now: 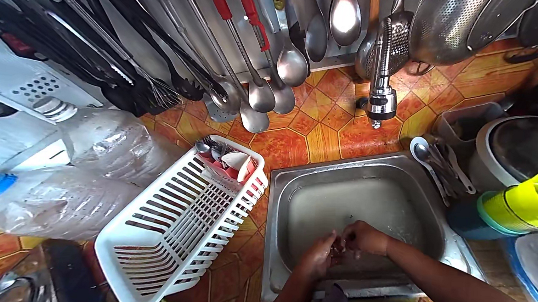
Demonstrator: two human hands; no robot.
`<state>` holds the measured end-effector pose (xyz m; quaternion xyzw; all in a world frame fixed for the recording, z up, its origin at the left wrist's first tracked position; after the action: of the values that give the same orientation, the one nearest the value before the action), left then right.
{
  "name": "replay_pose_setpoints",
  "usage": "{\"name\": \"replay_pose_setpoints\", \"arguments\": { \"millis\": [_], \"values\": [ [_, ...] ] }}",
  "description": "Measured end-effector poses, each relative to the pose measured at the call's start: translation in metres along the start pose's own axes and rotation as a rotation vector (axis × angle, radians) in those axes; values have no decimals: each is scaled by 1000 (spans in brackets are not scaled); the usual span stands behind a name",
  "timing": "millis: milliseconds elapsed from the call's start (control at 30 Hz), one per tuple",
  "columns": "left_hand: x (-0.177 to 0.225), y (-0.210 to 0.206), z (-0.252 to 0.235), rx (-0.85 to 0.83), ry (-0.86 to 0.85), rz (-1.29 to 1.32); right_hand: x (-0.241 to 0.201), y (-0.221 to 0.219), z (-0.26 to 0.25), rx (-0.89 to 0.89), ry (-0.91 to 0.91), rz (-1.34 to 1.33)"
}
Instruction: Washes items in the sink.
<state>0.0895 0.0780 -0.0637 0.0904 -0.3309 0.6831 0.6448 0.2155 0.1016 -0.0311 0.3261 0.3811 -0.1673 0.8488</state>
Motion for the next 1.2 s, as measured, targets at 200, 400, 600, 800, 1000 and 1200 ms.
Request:
{"name": "replay_pose_setpoints", "arguments": {
  "millis": [200, 400, 600, 800, 1000, 1200],
  "values": [
    [3, 12, 2, 96, -28, 428, -57, 24, -7, 212, 103, 244],
    [26, 51, 23, 332, -181, 367, 18, 36, -54, 179, -132, 603],
    [36, 78, 24, 466, -317, 466, 42, -10, -58, 26, -153, 907],
    [36, 76, 16, 498, -308, 461, 49, -13, -57, -148, -203, 1110],
    [34, 79, 16, 511, -303, 490, 43, -15, -63, -200, -199, 1179],
    [34, 80, 15, 516, -304, 509, 43, -15, -63, -173, -282, 1102]
  ]
}}
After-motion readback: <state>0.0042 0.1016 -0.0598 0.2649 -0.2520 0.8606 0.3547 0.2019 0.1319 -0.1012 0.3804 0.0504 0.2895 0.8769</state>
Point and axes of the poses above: each hand's wrist, its own z-axis away from the middle knuckle, its own y-axis out of the back of the hand, x = y × z, the point moved 7 cm from there along -z, towards the middle knuckle, and after that the axes turned 13 degrees about z, right-handed, at the moved point
